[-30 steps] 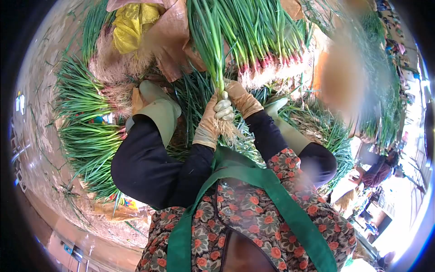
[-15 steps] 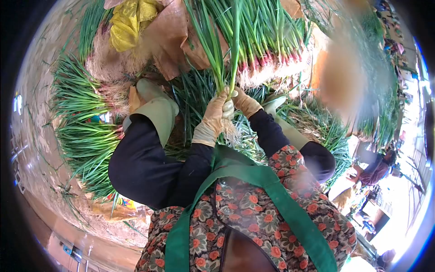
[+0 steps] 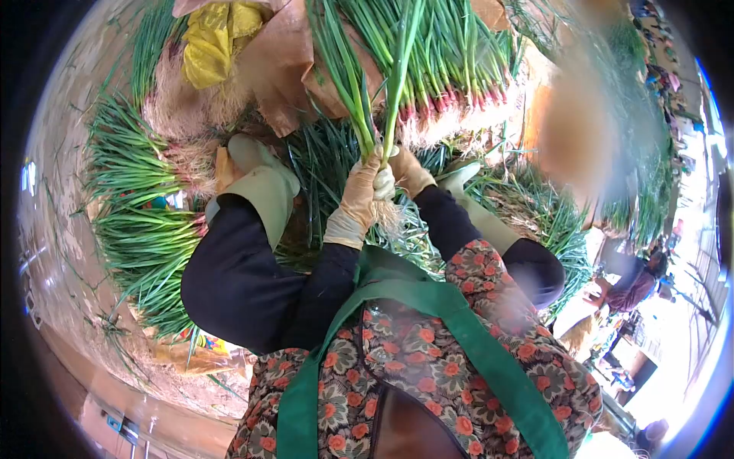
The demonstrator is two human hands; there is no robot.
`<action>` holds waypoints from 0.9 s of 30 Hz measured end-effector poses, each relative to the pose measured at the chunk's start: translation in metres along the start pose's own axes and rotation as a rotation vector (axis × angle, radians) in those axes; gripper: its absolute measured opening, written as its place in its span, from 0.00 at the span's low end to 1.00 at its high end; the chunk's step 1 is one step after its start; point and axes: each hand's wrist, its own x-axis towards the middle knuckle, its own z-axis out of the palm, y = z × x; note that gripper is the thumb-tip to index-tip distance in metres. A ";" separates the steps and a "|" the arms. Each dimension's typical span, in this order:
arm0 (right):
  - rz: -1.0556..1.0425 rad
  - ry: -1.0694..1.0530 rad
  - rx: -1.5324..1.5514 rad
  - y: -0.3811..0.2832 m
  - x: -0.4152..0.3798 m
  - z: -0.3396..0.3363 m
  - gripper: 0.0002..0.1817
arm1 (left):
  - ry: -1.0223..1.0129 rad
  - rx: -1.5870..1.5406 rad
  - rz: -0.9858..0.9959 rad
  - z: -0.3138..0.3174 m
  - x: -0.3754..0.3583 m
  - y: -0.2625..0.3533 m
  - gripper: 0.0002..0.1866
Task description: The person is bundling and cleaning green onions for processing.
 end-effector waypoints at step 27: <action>0.606 -0.074 0.905 -0.003 -0.027 -0.064 0.13 | 0.378 -0.293 0.008 -0.023 0.004 -0.025 0.17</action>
